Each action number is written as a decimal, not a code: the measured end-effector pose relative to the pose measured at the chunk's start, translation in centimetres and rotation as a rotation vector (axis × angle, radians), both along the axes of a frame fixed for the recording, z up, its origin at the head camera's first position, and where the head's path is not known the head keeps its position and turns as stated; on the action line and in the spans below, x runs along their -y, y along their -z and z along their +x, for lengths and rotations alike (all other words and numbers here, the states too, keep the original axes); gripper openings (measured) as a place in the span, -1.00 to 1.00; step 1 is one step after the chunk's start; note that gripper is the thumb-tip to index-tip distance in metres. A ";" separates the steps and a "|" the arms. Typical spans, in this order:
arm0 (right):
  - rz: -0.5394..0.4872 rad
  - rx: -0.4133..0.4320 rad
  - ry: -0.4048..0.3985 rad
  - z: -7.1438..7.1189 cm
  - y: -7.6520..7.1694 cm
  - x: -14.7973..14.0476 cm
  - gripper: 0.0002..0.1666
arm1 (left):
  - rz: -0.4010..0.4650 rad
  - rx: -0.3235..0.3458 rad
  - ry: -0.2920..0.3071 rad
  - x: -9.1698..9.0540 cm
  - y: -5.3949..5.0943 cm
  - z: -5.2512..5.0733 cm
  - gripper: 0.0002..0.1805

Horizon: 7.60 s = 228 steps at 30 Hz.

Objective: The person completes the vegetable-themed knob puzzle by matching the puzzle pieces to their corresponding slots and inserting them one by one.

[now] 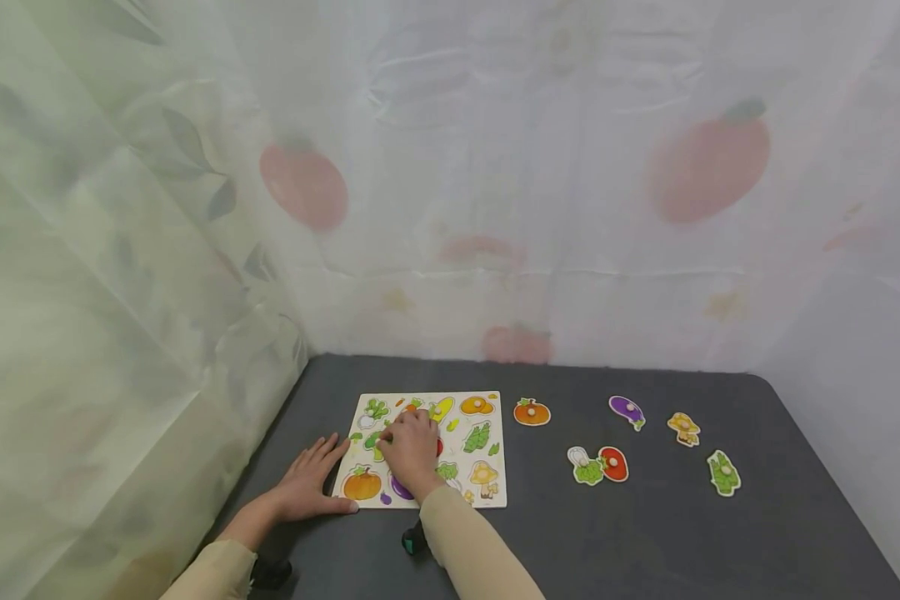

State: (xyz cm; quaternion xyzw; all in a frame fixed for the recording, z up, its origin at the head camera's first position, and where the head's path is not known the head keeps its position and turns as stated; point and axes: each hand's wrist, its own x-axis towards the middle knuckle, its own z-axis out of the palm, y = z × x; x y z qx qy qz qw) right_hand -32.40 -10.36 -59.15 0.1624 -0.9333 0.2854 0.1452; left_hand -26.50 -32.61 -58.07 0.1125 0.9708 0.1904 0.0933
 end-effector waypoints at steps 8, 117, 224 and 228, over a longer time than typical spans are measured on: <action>-0.003 0.004 -0.002 0.2 -0.1 -0.2 -0.87 | 0.032 -0.035 0.021 0.0 0.1 0.1 0.37; -0.050 0.112 -0.020 3.9 -0.4 -41.1 -0.86 | -0.031 0.048 0.036 -1.0 -0.8 -2.5 0.36; -0.055 0.138 -0.085 -1.6 -1.1 -13.9 -0.93 | 0.013 0.000 0.046 -0.9 -0.3 -2.2 0.36; -0.057 0.141 -0.095 -1.8 -0.7 -12.9 -0.93 | 0.017 -0.006 0.044 -0.8 -0.2 -2.1 0.36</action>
